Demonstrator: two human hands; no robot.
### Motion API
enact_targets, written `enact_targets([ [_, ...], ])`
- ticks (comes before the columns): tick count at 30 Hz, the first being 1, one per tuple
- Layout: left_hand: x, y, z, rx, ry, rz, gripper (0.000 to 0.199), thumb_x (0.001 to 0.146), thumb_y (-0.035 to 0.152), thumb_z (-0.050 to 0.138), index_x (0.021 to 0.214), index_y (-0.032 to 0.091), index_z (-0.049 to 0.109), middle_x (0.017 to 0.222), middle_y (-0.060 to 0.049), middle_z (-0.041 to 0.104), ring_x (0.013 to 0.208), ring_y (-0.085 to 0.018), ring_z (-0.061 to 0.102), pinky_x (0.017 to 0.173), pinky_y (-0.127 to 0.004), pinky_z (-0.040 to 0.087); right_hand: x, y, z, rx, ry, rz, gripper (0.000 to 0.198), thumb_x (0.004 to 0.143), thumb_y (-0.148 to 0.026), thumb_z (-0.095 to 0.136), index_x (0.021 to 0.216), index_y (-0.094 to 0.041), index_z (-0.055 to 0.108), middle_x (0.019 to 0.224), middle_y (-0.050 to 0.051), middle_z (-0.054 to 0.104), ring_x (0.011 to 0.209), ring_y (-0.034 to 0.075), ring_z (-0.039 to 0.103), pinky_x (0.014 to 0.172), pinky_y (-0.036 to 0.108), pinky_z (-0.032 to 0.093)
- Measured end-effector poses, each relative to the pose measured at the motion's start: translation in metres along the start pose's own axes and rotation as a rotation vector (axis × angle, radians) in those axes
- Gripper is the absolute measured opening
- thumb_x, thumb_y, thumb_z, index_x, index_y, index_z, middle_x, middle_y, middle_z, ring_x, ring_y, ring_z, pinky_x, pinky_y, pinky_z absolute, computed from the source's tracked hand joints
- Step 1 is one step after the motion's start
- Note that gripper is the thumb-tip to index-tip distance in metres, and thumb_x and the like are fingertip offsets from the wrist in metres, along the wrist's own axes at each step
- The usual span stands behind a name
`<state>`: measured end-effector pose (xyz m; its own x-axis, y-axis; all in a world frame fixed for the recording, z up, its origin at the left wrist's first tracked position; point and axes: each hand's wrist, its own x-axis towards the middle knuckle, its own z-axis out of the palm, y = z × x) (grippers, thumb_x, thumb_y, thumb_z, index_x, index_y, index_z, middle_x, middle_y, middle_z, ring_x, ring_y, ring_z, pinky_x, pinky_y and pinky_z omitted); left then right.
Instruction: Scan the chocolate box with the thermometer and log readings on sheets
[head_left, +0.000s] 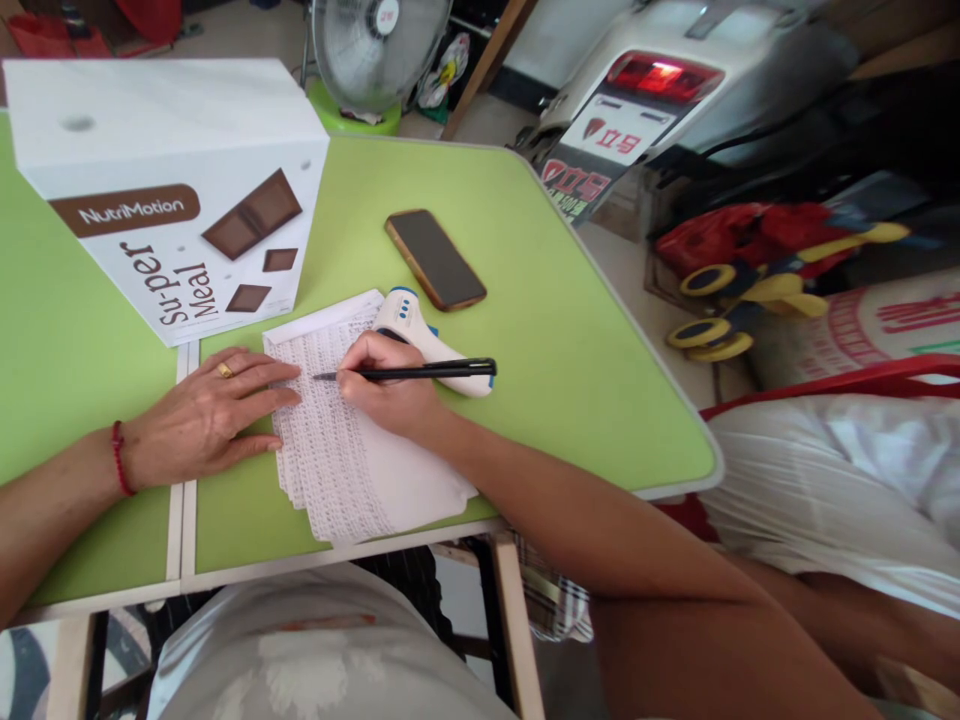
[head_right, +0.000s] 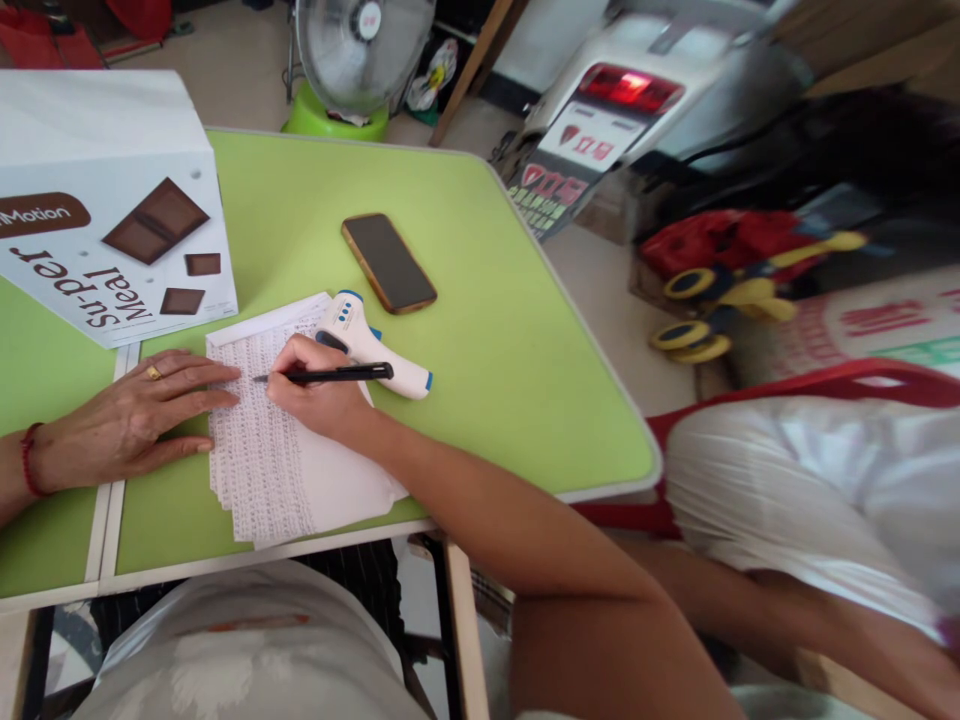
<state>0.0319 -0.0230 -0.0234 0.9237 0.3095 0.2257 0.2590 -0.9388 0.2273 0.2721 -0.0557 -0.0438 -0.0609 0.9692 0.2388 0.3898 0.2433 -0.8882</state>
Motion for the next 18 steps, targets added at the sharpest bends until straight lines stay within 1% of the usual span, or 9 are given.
enact_targets([
  [5,0.0003,0.0,-0.0003,-0.003,-0.001,0.004,0.044,0.102,0.046,0.042,0.124,0.013,0.06,0.138,-0.016,0.056,0.125,-0.031,0.053,0.108,-0.053,0.042,0.0013,0.0005,-0.0004,0.019,0.037,0.007,0.012,0.068,-0.015,0.056,0.061,-0.022,0.048,0.056,-0.005,0.052,0.053,0.01,0.044,0.051,0.026,0.035],
  [12,0.0001,0.0004,-0.0004,0.009,-0.002,0.011,0.043,0.102,0.045,0.041,0.124,0.013,0.06,0.138,-0.016,0.056,0.125,-0.031,0.053,0.107,-0.052,0.042,-0.0002,0.0002,0.0015,0.03,0.021,-0.009,0.009,0.068,-0.021,0.055,0.062,-0.022,0.049,0.056,-0.005,0.05,0.05,0.009,0.042,0.05,0.027,0.034],
  [18,0.0006,-0.0006,-0.0007,0.004,-0.001,0.009,0.044,0.102,0.047,0.042,0.124,0.014,0.06,0.138,-0.016,0.056,0.125,-0.031,0.053,0.107,-0.052,0.041,-0.0002,0.0007,-0.0004,0.008,-0.009,-0.006,0.012,0.068,-0.016,0.056,0.062,-0.022,0.047,0.055,-0.006,0.049,0.051,0.009,0.041,0.051,0.025,0.034],
])
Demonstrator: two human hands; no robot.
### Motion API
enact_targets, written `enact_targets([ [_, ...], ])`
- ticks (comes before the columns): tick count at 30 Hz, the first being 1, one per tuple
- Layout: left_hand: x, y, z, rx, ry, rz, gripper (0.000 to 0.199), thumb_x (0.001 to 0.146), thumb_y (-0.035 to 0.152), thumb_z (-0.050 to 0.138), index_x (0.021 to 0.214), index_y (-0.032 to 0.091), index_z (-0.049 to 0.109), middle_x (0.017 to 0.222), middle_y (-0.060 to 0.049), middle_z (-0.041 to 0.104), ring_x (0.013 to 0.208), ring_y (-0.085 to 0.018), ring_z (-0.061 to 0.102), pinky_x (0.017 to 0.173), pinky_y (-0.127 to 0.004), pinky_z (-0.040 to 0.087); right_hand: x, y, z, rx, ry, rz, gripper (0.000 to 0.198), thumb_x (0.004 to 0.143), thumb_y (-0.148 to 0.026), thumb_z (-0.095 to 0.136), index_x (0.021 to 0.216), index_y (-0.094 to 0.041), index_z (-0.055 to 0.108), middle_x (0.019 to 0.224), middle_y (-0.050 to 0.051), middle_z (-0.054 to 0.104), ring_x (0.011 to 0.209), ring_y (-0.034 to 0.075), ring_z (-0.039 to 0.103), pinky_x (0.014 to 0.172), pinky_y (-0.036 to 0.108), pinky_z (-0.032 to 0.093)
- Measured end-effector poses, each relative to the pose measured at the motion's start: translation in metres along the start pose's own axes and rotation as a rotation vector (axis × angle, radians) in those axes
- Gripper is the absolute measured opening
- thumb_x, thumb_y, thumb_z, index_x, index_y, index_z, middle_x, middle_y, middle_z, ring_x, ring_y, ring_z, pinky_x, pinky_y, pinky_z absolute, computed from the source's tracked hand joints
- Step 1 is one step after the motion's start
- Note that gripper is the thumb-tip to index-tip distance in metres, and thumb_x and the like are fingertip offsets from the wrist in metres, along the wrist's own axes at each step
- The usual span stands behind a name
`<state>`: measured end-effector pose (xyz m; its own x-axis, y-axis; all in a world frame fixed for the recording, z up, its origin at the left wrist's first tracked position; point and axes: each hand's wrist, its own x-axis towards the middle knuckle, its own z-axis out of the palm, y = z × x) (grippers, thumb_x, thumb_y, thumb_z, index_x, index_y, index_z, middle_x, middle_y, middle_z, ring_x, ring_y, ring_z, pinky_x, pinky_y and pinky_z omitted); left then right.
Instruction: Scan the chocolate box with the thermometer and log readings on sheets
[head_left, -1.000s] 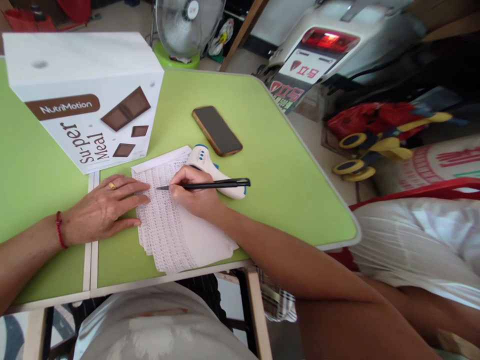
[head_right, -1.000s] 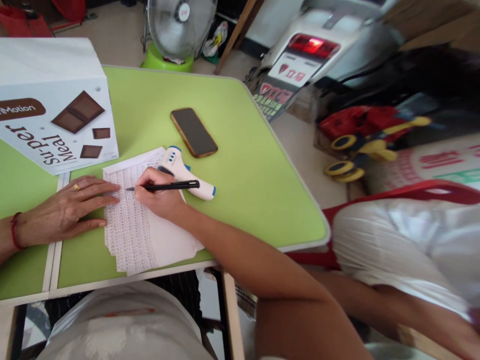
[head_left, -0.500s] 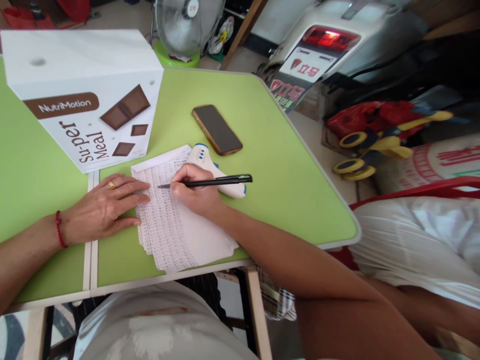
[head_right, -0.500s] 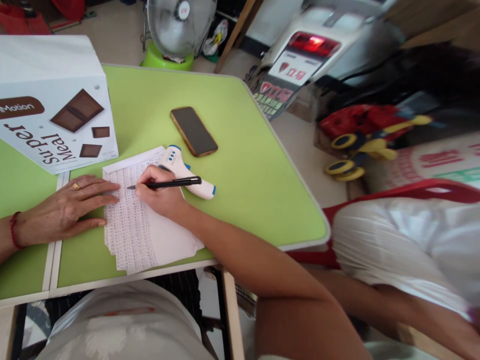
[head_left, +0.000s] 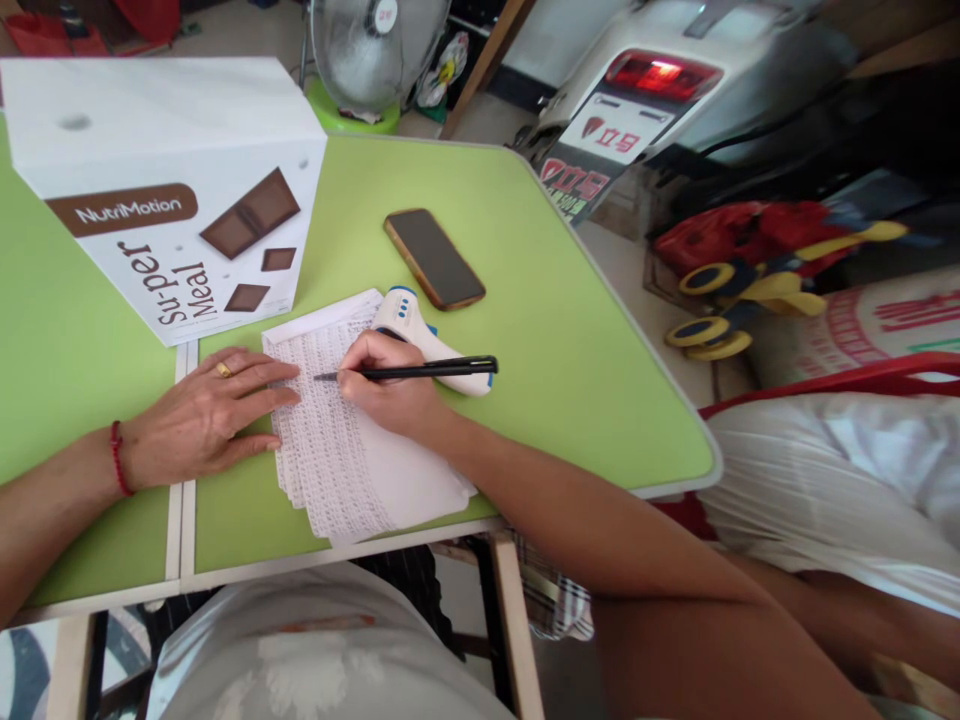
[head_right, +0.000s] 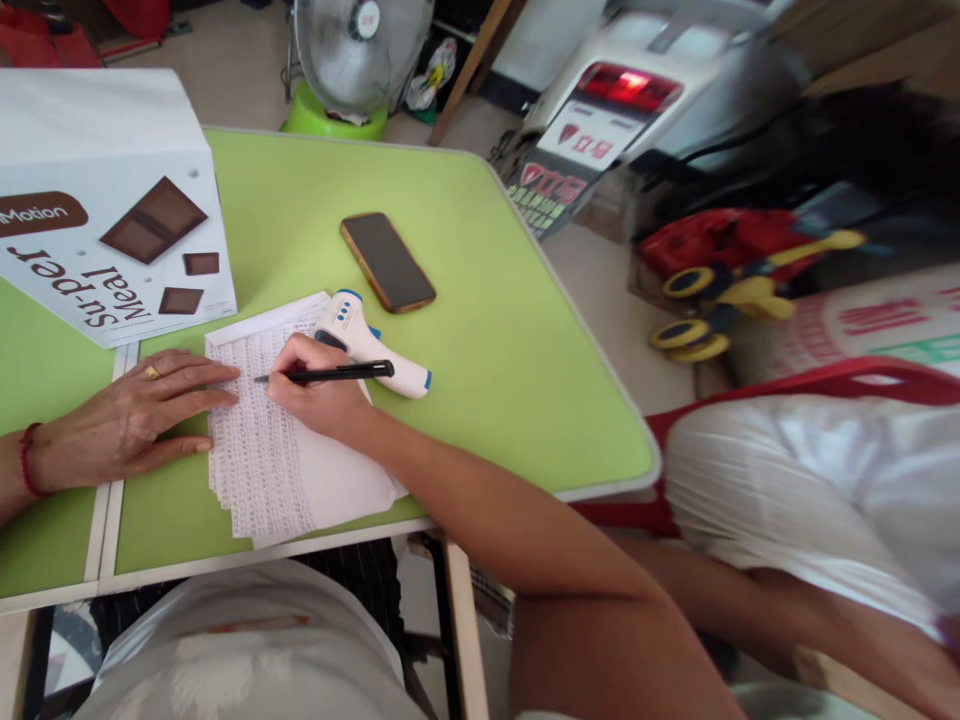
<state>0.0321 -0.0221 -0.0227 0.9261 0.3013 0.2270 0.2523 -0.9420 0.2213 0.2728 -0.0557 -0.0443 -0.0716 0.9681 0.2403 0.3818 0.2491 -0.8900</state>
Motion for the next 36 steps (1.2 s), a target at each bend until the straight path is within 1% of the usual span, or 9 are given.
enact_targets([
  [3,0.0,-0.0001,0.0,-0.005,0.0,0.0,0.044,0.102,0.047,0.042,0.124,0.013,0.06,0.138,-0.016,0.056,0.125,-0.031,0.053,0.108,-0.052,0.041,0.0008,0.0,-0.0009,-0.005,0.003,0.0,0.012,0.068,-0.016,0.056,0.062,-0.022,0.048,0.055,-0.006,0.05,0.051,0.009,0.042,0.05,0.026,0.035],
  [7,-0.0003,0.0001,0.0002,-0.027,-0.008,-0.022,0.043,0.102,0.047,0.043,0.125,0.016,0.06,0.139,-0.015,0.056,0.126,-0.03,0.052,0.109,-0.052,0.04,0.002,-0.0006,-0.001,-0.016,0.063,0.02,0.012,0.067,-0.015,0.056,0.06,-0.022,0.048,0.055,-0.005,0.052,0.052,0.009,0.043,0.051,0.026,0.035],
  [15,-0.0002,0.0007,0.0,0.001,0.003,0.002,0.044,0.102,0.045,0.041,0.124,0.012,0.06,0.138,-0.017,0.056,0.125,-0.031,0.052,0.107,-0.053,0.042,0.001,-0.0015,0.0001,-0.017,0.042,0.018,0.013,0.067,-0.015,0.056,0.06,-0.022,0.047,0.054,-0.005,0.052,0.051,0.009,0.043,0.05,0.026,0.034],
  [21,-0.0011,0.0005,0.0005,-0.013,-0.013,-0.02,0.043,0.102,0.047,0.043,0.125,0.015,0.06,0.139,-0.015,0.055,0.127,-0.03,0.052,0.109,-0.052,0.04,0.0012,-0.001,-0.0003,-0.016,0.071,0.02,0.013,0.066,-0.016,0.055,0.059,-0.022,0.046,0.054,-0.006,0.051,0.052,0.009,0.043,0.051,0.026,0.035],
  [27,-0.0007,0.0004,0.0001,-0.002,-0.001,-0.007,0.044,0.102,0.047,0.041,0.125,0.014,0.06,0.138,-0.016,0.056,0.125,-0.031,0.053,0.107,-0.053,0.042,0.0009,-0.0007,-0.0007,0.008,0.03,0.016,0.013,0.066,-0.016,0.055,0.059,-0.022,0.047,0.054,-0.006,0.051,0.051,0.009,0.043,0.049,0.025,0.034],
  [32,-0.0009,0.0003,0.0012,0.029,0.01,0.017,0.045,0.102,0.046,0.041,0.124,0.012,0.059,0.138,-0.017,0.056,0.125,-0.031,0.053,0.107,-0.053,0.043,0.0009,0.0004,-0.0022,0.005,0.04,-0.009,0.012,0.066,-0.015,0.055,0.06,-0.022,0.047,0.054,-0.006,0.05,0.052,0.009,0.042,0.051,0.026,0.035],
  [36,-0.0011,0.0002,0.0011,0.025,0.009,0.014,0.044,0.102,0.045,0.041,0.125,0.012,0.059,0.138,-0.017,0.056,0.125,-0.032,0.053,0.106,-0.053,0.043,-0.0002,0.0014,-0.0017,0.036,0.025,-0.017,0.01,0.068,-0.018,0.055,0.062,-0.022,0.049,0.056,-0.005,0.051,0.051,0.009,0.043,0.05,0.026,0.034],
])
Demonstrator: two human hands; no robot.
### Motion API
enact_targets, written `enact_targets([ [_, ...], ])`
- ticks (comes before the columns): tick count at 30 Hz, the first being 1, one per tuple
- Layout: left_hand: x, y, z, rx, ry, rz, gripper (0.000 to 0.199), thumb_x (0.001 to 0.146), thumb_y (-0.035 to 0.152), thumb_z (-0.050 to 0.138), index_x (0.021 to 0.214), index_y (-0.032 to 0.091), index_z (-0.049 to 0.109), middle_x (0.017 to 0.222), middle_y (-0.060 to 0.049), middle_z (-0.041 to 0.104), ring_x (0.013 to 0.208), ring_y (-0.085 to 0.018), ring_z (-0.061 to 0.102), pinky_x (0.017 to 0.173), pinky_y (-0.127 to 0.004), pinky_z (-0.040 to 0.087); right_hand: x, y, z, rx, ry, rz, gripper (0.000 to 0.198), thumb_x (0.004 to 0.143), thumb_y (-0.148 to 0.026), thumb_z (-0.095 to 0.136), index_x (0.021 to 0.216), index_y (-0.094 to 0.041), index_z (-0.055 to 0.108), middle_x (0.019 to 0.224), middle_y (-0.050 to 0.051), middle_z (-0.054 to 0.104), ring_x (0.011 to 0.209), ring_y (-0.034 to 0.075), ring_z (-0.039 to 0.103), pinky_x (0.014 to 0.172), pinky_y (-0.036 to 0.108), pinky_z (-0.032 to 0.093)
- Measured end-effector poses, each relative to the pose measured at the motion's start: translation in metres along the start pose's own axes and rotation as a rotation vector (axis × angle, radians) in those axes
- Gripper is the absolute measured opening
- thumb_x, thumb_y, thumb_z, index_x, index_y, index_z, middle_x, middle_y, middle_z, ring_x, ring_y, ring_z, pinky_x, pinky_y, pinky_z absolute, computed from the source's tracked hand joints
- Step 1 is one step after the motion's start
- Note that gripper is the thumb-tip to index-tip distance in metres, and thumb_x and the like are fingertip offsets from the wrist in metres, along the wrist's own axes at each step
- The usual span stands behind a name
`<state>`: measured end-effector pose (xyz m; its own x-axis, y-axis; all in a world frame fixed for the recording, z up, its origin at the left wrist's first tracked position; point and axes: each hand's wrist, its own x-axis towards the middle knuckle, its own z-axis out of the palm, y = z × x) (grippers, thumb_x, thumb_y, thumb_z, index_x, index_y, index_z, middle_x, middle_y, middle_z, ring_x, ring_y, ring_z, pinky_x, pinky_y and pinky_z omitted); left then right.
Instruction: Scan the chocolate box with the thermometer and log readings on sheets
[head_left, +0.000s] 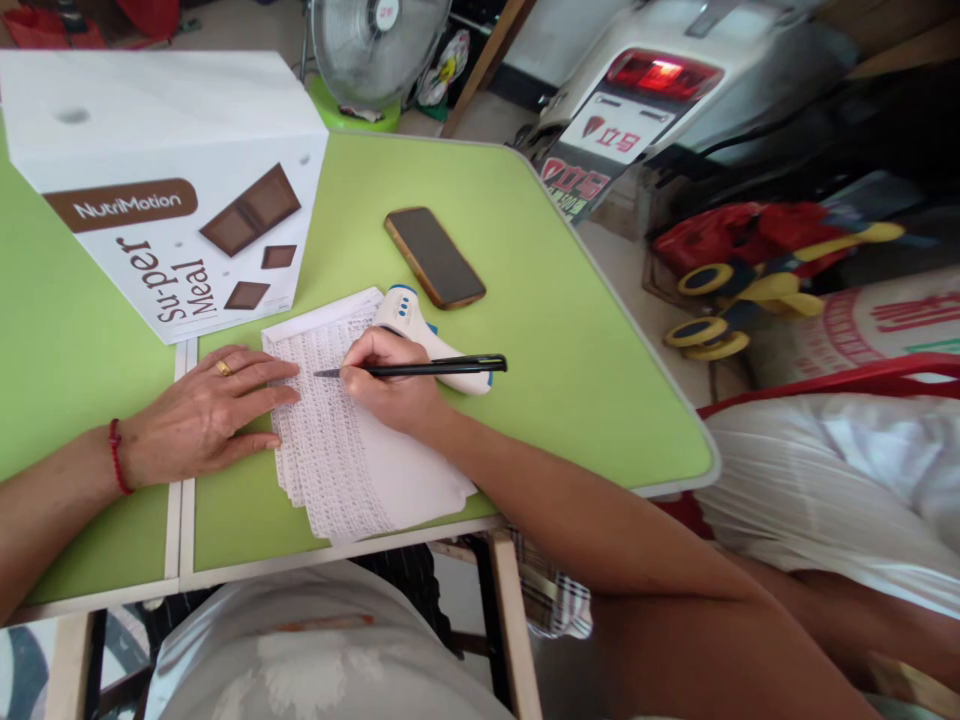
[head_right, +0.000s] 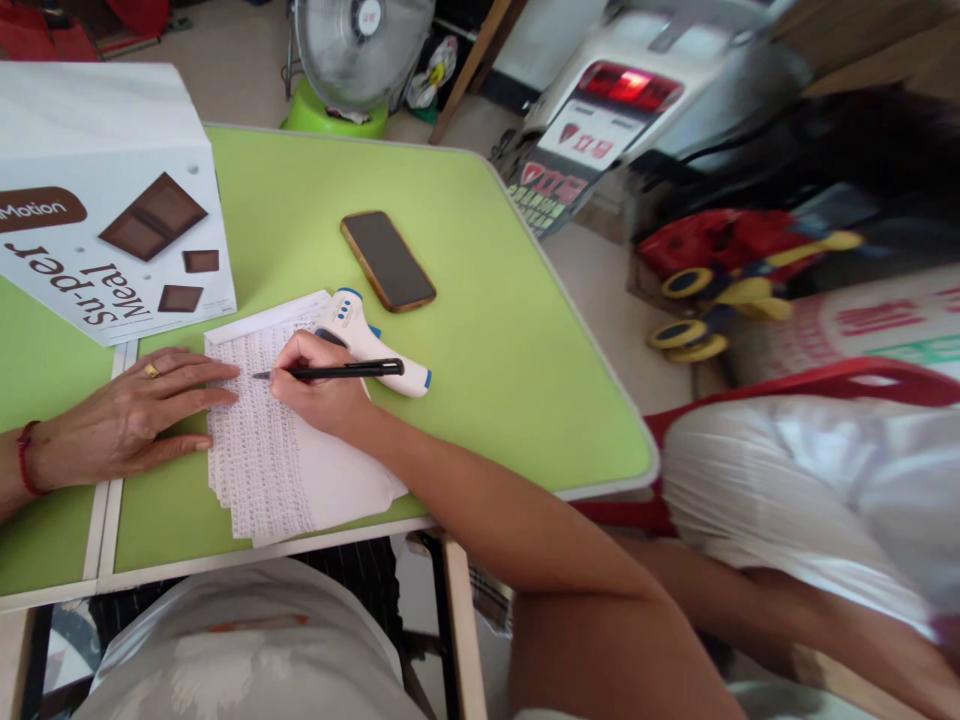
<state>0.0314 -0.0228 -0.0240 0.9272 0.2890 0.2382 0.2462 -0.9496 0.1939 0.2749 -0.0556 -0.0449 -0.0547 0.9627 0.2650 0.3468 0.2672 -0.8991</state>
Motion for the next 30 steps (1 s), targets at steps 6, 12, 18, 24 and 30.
enact_targets([
  [6,0.0006,0.0002,0.0,-0.014,-0.007,-0.007,0.044,0.102,0.047,0.041,0.125,0.013,0.059,0.138,-0.017,0.056,0.126,-0.031,0.053,0.107,-0.053,0.042,-0.002,-0.0015,0.001,0.019,-0.051,-0.001,0.008,0.07,-0.021,0.057,0.065,-0.022,0.051,0.057,-0.005,0.05,0.051,0.008,0.041,0.049,0.025,0.034],
  [12,0.0008,0.0004,0.0004,-0.004,0.001,0.0,0.044,0.103,0.045,0.041,0.125,0.013,0.059,0.138,-0.017,0.056,0.125,-0.031,0.053,0.107,-0.053,0.042,-0.0023,-0.0021,0.001,0.015,-0.073,-0.038,0.008,0.071,-0.02,0.057,0.065,-0.021,0.051,0.057,-0.006,0.05,0.051,0.007,0.041,0.049,0.024,0.035],
  [18,0.0008,-0.0002,0.0002,0.004,0.01,0.009,0.043,0.102,0.045,0.042,0.125,0.013,0.058,0.138,-0.017,0.056,0.125,-0.031,0.053,0.107,-0.052,0.042,-0.0023,0.0008,0.0018,0.028,-0.085,-0.038,0.009,0.071,-0.02,0.057,0.066,-0.021,0.05,0.057,-0.007,0.048,0.049,0.007,0.04,0.048,0.024,0.035],
  [24,0.0015,0.0001,0.0006,0.018,0.02,0.026,0.042,0.102,0.044,0.041,0.124,0.011,0.058,0.137,-0.018,0.057,0.124,-0.032,0.054,0.106,-0.052,0.043,-0.0018,0.0005,0.0009,0.037,-0.078,-0.043,0.009,0.069,-0.021,0.057,0.064,-0.021,0.05,0.055,-0.006,0.049,0.048,0.007,0.04,0.047,0.024,0.033],
  [30,0.0015,0.0002,0.0005,0.013,0.018,0.029,0.043,0.102,0.044,0.042,0.124,0.011,0.059,0.137,-0.018,0.057,0.124,-0.032,0.054,0.105,-0.053,0.043,-0.0014,0.0001,0.0014,-0.008,-0.025,-0.037,0.008,0.069,-0.02,0.056,0.064,-0.021,0.05,0.056,-0.006,0.049,0.05,0.008,0.04,0.048,0.024,0.033],
])
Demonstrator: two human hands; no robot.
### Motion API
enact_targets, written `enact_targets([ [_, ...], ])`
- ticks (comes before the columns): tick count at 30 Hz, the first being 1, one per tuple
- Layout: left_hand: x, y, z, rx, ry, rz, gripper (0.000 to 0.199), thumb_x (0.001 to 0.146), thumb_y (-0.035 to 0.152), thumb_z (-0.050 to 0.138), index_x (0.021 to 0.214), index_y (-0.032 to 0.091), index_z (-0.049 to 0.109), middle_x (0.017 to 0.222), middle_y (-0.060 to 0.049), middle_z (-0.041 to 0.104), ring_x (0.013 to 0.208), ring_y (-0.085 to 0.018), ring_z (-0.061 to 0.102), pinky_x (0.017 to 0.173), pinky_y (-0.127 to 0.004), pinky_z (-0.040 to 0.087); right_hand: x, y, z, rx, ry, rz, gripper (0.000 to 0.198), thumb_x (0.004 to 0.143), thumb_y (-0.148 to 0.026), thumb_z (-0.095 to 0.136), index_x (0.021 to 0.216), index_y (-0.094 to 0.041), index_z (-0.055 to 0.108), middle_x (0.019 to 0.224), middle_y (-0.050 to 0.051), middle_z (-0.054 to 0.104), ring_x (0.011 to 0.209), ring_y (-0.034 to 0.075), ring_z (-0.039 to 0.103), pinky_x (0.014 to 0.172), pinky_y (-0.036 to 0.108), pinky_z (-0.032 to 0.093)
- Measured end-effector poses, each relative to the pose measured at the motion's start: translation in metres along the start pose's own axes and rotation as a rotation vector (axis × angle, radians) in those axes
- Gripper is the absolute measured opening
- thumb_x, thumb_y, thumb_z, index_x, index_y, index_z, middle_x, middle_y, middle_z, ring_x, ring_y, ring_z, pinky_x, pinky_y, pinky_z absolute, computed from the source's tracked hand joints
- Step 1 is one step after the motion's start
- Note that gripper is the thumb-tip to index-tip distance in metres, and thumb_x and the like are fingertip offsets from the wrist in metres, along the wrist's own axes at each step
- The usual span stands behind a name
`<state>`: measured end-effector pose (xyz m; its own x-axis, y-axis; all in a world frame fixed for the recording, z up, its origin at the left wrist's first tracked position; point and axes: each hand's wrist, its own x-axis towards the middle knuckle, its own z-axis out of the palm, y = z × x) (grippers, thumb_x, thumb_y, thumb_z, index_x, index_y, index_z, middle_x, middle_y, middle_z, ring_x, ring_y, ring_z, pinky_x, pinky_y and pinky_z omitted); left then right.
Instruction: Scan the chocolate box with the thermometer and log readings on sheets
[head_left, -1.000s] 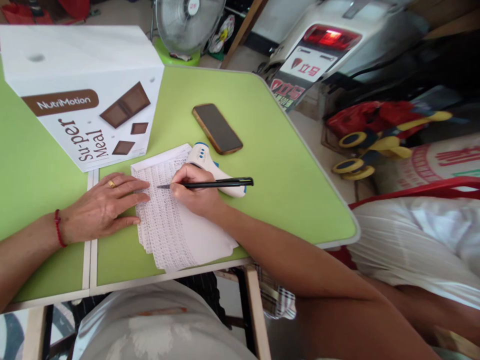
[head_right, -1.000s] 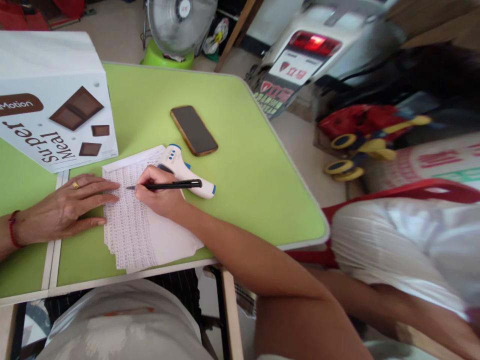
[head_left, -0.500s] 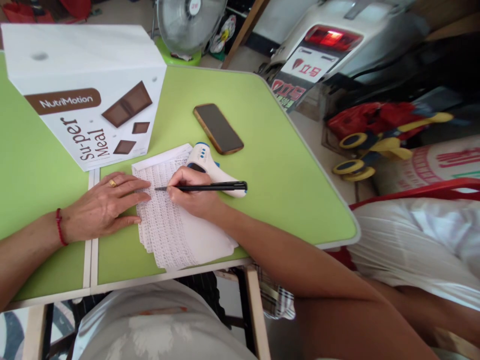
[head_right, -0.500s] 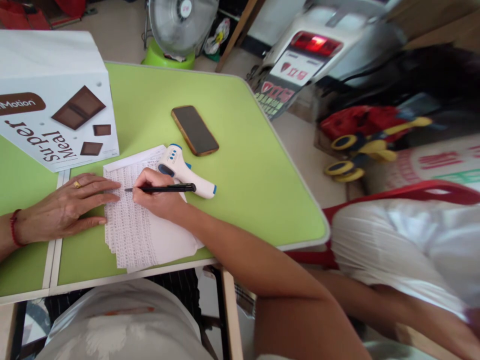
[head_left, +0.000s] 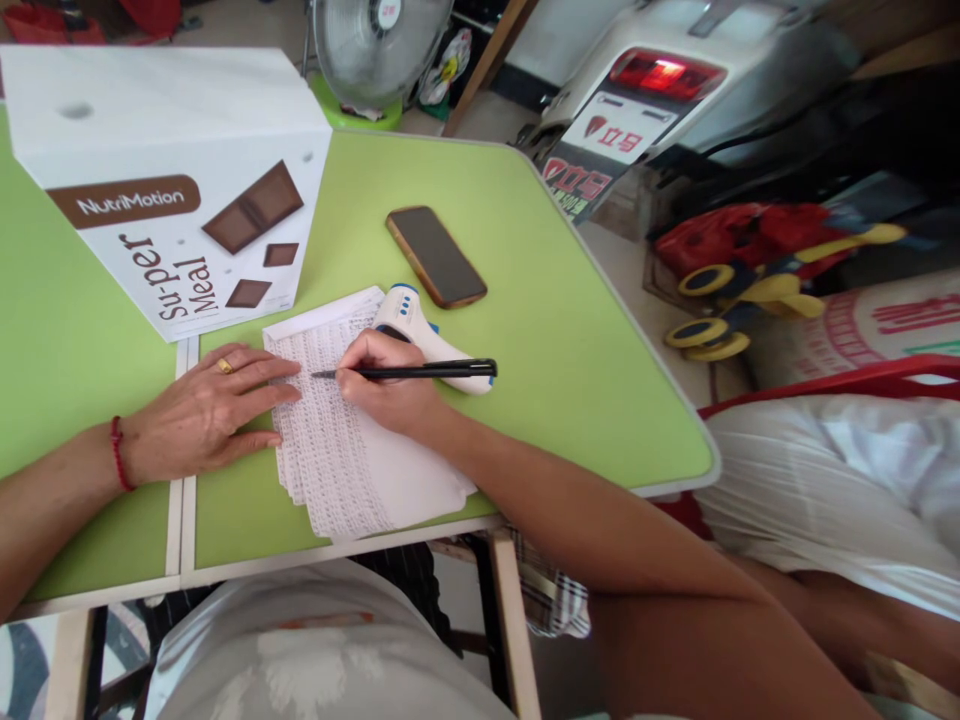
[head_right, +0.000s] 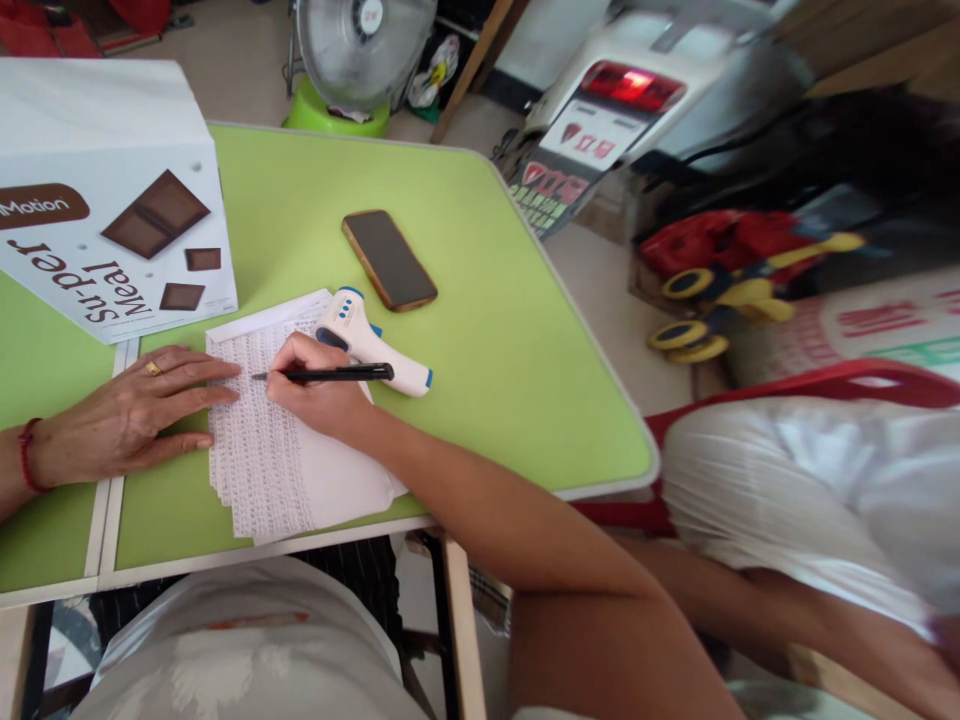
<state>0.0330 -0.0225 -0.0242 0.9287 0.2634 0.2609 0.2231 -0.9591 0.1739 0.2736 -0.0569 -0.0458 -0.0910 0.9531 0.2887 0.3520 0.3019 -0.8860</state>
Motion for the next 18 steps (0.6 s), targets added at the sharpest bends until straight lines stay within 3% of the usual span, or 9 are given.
enact_targets([
  [5,-0.0003,0.0001,-0.0005,0.004,-0.009,-0.01,0.043,0.102,0.044,0.041,0.124,0.012,0.058,0.137,-0.017,0.057,0.124,-0.032,0.053,0.105,-0.052,0.043,-0.0004,0.0016,0.0001,0.035,-0.051,-0.016,0.008,0.069,-0.019,0.055,0.064,-0.021,0.049,0.056,-0.006,0.048,0.049,0.007,0.04,0.048,0.024,0.033],
  [18,-0.0007,-0.0004,0.0008,0.0,0.003,-0.007,0.043,0.102,0.044,0.042,0.124,0.011,0.058,0.136,-0.017,0.057,0.123,-0.032,0.054,0.106,-0.052,0.042,0.0003,0.0022,-0.0009,0.011,-0.033,0.037,0.01,0.068,-0.019,0.057,0.063,-0.022,0.048,0.056,-0.007,0.048,0.05,0.008,0.039,0.048,0.024,0.032],
])
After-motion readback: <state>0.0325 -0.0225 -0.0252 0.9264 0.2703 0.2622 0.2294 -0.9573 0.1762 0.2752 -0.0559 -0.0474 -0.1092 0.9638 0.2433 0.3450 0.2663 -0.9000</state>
